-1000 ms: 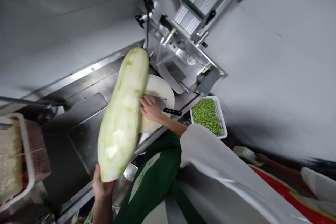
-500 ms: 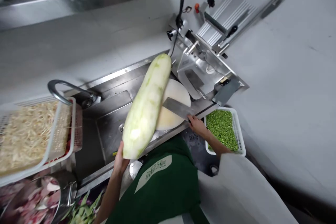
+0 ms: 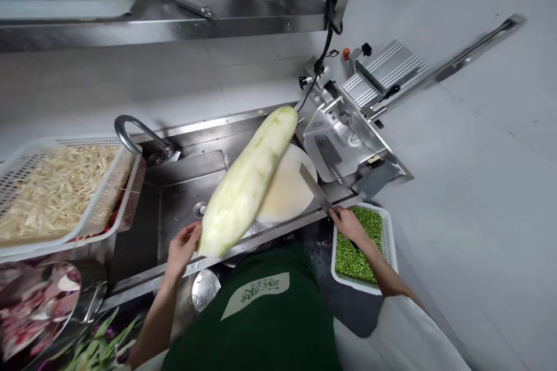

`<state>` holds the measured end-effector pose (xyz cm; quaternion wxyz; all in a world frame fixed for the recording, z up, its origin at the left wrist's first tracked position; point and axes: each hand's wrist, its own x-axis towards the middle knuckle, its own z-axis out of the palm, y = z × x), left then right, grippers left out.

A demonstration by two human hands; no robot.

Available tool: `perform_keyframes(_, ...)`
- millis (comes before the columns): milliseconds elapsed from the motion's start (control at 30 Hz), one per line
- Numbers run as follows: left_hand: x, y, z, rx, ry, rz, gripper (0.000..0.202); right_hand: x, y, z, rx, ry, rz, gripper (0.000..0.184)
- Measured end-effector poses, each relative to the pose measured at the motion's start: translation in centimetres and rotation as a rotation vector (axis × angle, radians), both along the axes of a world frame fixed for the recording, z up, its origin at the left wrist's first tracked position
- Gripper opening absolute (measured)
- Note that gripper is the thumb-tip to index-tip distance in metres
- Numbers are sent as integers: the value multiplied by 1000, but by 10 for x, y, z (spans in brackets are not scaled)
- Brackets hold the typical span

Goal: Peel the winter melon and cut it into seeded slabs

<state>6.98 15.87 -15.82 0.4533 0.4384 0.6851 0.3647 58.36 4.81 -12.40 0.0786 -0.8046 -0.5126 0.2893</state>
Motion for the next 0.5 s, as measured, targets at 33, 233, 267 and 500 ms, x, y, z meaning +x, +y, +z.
perform_keyframes(33, 2, -1, 5, 23, 61, -25, 79, 5, 7, 0, 2, -34, 41, 36)
perform_keyframes(233, 41, -14, 31, 124, 435, -139, 76, 36, 42, 4, -8, -332, 308, 21)
perform_keyframes(267, 50, -16, 34, 137, 501, -139, 78, 38, 51, 10, 12, -359, 336, 22)
perform_keyframes(500, 110, -21, 50, -122, 800, -16, 89, -2, 163, 92, 174, -387, 634, 33)
